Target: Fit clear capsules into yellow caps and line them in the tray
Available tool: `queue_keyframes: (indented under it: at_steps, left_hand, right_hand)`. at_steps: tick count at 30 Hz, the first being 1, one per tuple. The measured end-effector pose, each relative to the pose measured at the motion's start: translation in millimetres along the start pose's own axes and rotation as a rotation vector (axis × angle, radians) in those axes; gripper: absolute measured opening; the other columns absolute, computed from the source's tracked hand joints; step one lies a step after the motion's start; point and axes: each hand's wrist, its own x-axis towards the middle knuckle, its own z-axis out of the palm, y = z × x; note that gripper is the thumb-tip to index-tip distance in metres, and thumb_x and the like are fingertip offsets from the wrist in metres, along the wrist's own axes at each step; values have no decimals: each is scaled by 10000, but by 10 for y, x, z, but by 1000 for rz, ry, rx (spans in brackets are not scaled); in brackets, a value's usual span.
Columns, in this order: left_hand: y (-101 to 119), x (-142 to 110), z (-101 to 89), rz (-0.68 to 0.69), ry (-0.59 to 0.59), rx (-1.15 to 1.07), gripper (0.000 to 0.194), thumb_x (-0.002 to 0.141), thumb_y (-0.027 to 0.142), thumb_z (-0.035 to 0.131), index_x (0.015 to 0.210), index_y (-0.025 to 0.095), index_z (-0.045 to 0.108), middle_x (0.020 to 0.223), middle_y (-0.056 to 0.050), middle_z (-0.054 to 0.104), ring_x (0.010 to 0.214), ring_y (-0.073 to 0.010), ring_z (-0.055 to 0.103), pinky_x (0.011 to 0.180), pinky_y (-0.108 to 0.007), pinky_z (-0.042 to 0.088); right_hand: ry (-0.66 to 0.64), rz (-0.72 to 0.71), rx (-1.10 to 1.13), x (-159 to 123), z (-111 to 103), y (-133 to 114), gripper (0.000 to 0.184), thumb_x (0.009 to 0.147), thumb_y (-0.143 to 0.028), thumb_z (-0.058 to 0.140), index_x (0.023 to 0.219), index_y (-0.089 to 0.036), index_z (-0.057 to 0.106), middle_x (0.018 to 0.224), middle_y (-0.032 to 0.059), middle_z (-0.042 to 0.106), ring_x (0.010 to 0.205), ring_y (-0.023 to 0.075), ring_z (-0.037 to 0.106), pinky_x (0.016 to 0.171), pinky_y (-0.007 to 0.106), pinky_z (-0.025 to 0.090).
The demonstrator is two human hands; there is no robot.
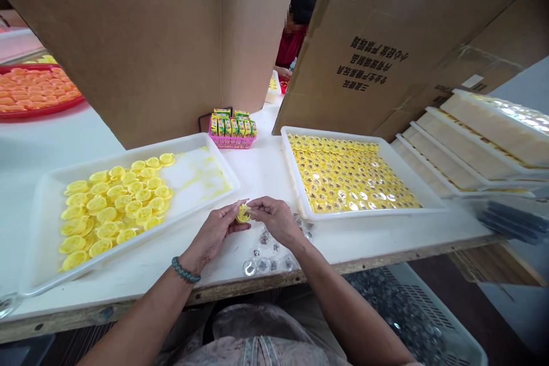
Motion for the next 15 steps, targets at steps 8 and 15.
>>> queue_keyframes:
  at_steps: [8, 15]
  left_hand:
    - [12, -17, 31, 31, 9, 51, 452, 821, 478, 547, 1122, 153, 636, 1038, -95, 674, 973, -219, 596, 873, -383, 501]
    - [-25, -21, 8, 69, -52, 232, 499, 776, 395, 637, 1233, 214, 555, 1242, -35, 589, 1080, -242, 566, 951, -387, 455]
  right_hand:
    - [56, -14, -201, 38, 41, -4, 140, 704, -237, 644, 816, -194, 716, 781, 25, 698, 757, 171, 635, 704, 290, 498]
    - [107, -46, -368, 3, 44, -114, 119, 688, -122, 616, 740, -190, 698, 675, -6, 682, 660, 144, 625, 644, 244, 480]
